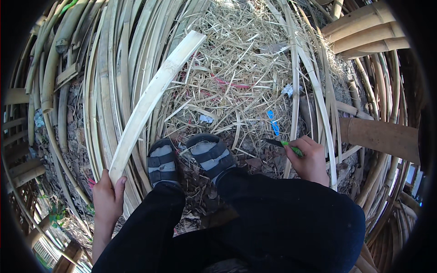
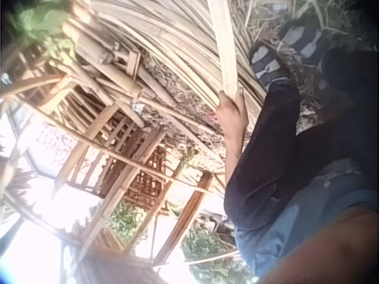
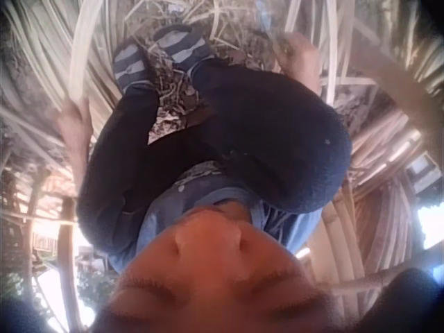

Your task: The person shapes a strip of bamboo by shaving and scraping its edges and surface using a knife.

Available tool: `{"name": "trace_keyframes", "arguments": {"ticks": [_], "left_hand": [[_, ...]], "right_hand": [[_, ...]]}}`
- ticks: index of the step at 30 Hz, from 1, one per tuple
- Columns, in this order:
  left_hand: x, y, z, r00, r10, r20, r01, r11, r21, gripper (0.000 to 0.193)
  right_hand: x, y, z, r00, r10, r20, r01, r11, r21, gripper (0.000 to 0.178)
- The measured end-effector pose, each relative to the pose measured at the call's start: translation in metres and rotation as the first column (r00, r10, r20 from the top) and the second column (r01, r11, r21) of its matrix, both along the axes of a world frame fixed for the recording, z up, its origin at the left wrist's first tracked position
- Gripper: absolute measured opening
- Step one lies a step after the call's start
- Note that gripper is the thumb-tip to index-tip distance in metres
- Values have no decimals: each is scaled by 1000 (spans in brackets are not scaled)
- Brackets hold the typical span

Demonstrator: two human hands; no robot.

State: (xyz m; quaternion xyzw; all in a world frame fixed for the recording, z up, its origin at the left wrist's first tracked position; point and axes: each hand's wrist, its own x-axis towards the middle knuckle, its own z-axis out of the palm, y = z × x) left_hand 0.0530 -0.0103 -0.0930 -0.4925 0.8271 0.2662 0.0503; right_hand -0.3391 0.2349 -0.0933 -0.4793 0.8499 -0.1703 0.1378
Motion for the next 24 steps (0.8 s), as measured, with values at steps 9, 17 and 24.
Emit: {"name": "trace_keyframes", "arguments": {"ticks": [9,17,24], "left_hand": [[3,1,2,998,-53,21,54,995,-78,34],[-3,-3,1,999,19,-31,-19,1000,15,36],[2,-1,4,998,24,-59,-24,1000,-13,36]], "right_hand": [[0,-8,-48,970,240,-37,-235,967,100,5],[-7,16,-70,984,167,-55,-159,980,119,4],[5,8,-41,997,-12,-81,8,999,-49,3]]}}
